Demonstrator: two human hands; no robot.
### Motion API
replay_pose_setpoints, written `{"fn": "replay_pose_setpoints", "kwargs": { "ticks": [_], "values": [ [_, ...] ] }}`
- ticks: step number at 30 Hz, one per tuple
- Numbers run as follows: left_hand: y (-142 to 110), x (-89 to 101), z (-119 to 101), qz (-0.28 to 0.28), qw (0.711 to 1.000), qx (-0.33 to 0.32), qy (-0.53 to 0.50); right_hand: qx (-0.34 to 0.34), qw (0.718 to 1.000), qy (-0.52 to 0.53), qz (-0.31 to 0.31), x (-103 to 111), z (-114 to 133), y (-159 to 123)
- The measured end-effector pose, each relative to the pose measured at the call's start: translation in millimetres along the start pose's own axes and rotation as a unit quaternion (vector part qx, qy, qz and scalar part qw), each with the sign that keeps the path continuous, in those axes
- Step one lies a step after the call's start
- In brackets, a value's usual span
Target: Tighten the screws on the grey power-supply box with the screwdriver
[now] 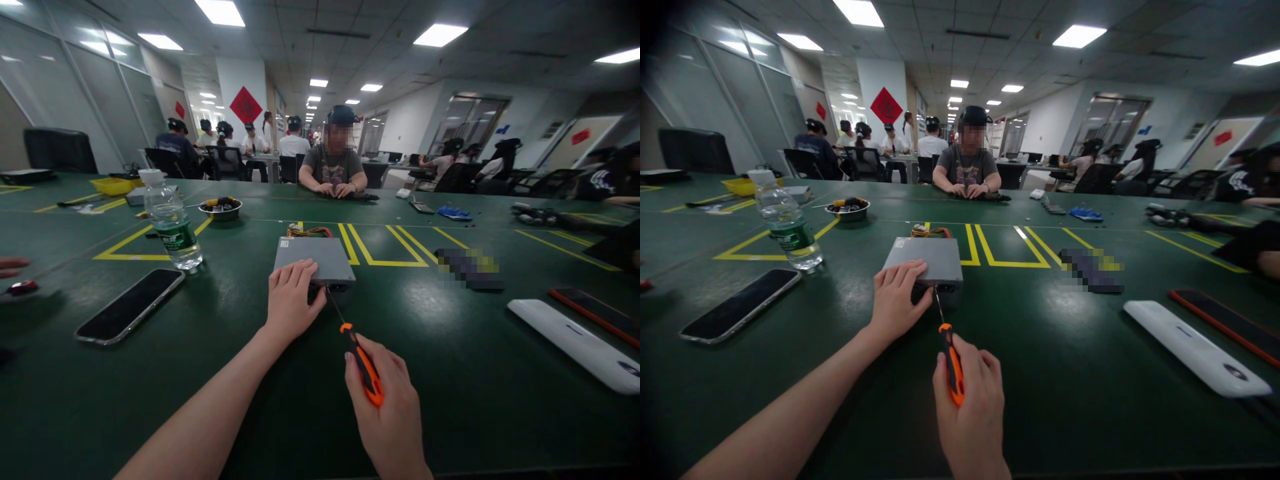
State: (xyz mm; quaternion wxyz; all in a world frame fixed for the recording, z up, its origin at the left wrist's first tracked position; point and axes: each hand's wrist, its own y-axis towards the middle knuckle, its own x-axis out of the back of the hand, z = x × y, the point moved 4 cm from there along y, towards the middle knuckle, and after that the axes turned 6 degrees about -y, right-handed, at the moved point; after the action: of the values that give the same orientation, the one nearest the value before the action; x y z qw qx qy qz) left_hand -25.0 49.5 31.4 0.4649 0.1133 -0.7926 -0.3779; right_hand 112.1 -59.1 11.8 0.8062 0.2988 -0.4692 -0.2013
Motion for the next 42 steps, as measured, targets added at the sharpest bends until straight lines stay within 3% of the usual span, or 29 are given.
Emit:
{"fn": "replay_pose_setpoints", "kwargs": {
  "ticks": [8,15,25,29,33,35,39,42],
  "values": [
    [-0.2,-0.8,0.6,-0.002,1.000,0.000,0.005,0.017,1.000,-0.013,0.014,-0.4,0.8,1.5],
    [-0.5,-1.3,0.9,-0.002,1.000,0.002,0.000,-0.109,0.991,0.022,0.072,-1.9,-5.1,-2.2],
    [-0.2,0.2,0.3,-0.002,1.000,0.000,0.001,0.022,1.000,-0.004,0.001,-0.8,2.8,1.1],
    [-0.3,-0.7,0.7,-0.004,1.000,-0.002,0.004,-0.022,1.000,0.001,0.004,-0.4,0.8,1.5],
    [-0.2,-1.2,0.9,-0.007,1.000,0.001,0.002,-0.093,0.994,0.028,0.055,-1.2,-4.4,-0.5],
    [-0.1,-1.4,0.7,-0.008,1.000,0.002,0.002,-0.079,0.995,0.033,0.059,-1.0,-3.8,-0.4],
    [0.0,-0.9,0.3,-0.008,1.000,0.002,0.004,-0.014,1.000,0.012,0.009,1.7,0.5,1.5],
    [0.1,-0.1,0.2,-0.006,1.000,0.001,0.004,-0.007,1.000,0.012,0.012,0.9,1.4,2.1]
  ]
}}
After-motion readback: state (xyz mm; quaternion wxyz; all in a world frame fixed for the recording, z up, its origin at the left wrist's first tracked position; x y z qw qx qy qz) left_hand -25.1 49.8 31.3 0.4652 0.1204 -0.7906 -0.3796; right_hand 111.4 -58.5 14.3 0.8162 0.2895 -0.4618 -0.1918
